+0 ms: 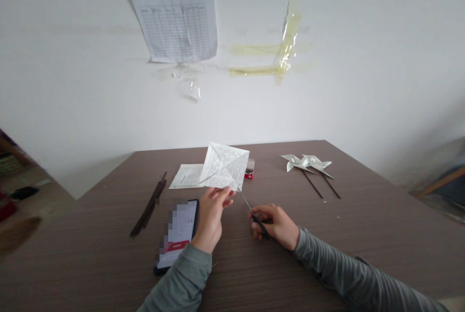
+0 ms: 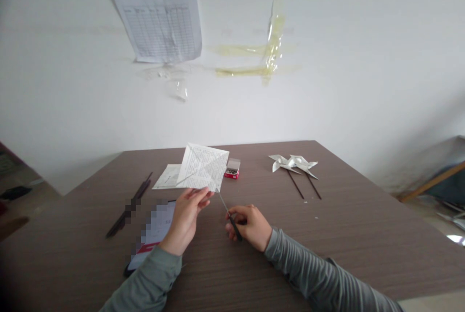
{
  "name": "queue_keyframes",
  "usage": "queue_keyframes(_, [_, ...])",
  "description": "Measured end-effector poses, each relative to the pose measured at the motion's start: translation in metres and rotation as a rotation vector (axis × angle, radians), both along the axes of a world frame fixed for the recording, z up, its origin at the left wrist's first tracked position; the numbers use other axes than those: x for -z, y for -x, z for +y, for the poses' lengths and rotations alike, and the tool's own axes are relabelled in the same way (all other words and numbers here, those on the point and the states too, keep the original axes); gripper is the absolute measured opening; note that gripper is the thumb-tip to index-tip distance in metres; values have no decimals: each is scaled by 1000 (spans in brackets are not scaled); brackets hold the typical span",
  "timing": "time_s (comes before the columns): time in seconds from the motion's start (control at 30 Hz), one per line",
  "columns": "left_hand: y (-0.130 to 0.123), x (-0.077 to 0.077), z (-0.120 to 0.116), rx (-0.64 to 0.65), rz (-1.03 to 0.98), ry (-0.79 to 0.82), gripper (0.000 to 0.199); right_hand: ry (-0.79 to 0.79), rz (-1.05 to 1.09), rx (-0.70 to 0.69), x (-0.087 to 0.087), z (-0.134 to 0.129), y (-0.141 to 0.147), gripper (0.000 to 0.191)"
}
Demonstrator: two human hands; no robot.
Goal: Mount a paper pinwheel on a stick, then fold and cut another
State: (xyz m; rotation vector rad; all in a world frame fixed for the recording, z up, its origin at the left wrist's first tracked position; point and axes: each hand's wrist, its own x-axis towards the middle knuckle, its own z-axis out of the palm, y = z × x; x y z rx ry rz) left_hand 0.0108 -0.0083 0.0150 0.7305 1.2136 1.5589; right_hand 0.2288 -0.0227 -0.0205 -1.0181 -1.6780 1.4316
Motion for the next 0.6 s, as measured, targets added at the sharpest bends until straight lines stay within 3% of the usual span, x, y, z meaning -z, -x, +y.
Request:
queue_keyframes(0.43, [1, -2, 0, 19, 3, -6, 31, -32, -39, 20, -14, -7, 0, 59])
queue_keyframes(0.6, [2, -2, -1, 35, -1, -6, 29, -23, -46, 23, -11, -6, 1, 56])
